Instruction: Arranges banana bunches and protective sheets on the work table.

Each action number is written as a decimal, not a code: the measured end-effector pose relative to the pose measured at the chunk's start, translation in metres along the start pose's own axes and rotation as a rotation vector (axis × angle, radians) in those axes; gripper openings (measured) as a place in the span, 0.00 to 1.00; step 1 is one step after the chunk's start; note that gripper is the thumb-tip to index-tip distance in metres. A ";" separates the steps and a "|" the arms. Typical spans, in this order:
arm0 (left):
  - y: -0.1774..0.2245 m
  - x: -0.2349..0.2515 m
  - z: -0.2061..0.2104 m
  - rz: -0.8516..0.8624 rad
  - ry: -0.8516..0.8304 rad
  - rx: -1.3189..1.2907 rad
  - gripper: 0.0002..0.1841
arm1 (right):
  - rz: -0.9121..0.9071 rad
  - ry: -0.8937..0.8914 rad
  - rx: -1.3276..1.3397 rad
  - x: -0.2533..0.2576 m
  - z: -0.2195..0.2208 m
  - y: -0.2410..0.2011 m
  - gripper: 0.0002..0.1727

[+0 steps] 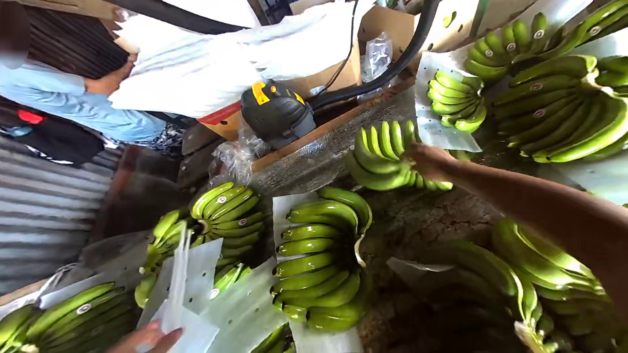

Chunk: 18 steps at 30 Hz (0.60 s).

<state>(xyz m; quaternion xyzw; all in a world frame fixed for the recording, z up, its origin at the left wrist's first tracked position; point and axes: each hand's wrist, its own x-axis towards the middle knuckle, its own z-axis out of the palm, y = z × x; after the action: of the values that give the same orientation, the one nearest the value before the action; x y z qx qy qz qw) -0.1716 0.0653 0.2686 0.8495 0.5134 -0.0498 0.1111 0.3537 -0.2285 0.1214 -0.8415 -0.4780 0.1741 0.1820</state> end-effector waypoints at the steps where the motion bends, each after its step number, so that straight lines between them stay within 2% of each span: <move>1: -0.001 0.009 0.011 0.046 -0.038 0.016 0.21 | -0.048 -0.061 -0.064 -0.017 0.005 0.013 0.23; 3: -0.015 0.015 0.045 0.024 -0.103 0.017 0.24 | -0.132 -0.222 -0.154 -0.045 0.011 0.035 0.26; 6: -0.042 -0.012 0.093 -0.124 -0.038 0.088 0.41 | -0.222 -0.358 -0.194 -0.073 0.021 0.049 0.21; 8: -0.039 -0.048 0.111 -0.249 -0.007 0.158 0.53 | -0.271 -0.359 -0.189 -0.089 0.025 0.057 0.17; 11: -0.038 -0.098 0.132 -0.341 0.026 0.200 0.58 | -0.333 -0.271 -0.149 -0.099 0.036 0.080 0.14; 13: -0.043 -0.116 0.142 -0.356 0.035 0.269 0.52 | -0.349 -0.225 -0.110 -0.096 0.050 0.101 0.15; 16: -0.057 -0.127 0.151 -0.357 0.070 0.325 0.28 | -0.295 -0.234 -0.048 -0.087 0.057 0.112 0.18; 18: -0.065 -0.128 0.149 -0.387 0.069 0.322 0.20 | -0.231 -0.272 -0.027 -0.087 0.049 0.103 0.18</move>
<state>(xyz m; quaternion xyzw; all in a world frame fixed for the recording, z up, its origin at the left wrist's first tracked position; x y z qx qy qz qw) -0.2840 -0.0514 0.1405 0.7433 0.6554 -0.1223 -0.0551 0.3650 -0.3463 0.0401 -0.7520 -0.5939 0.2581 0.1232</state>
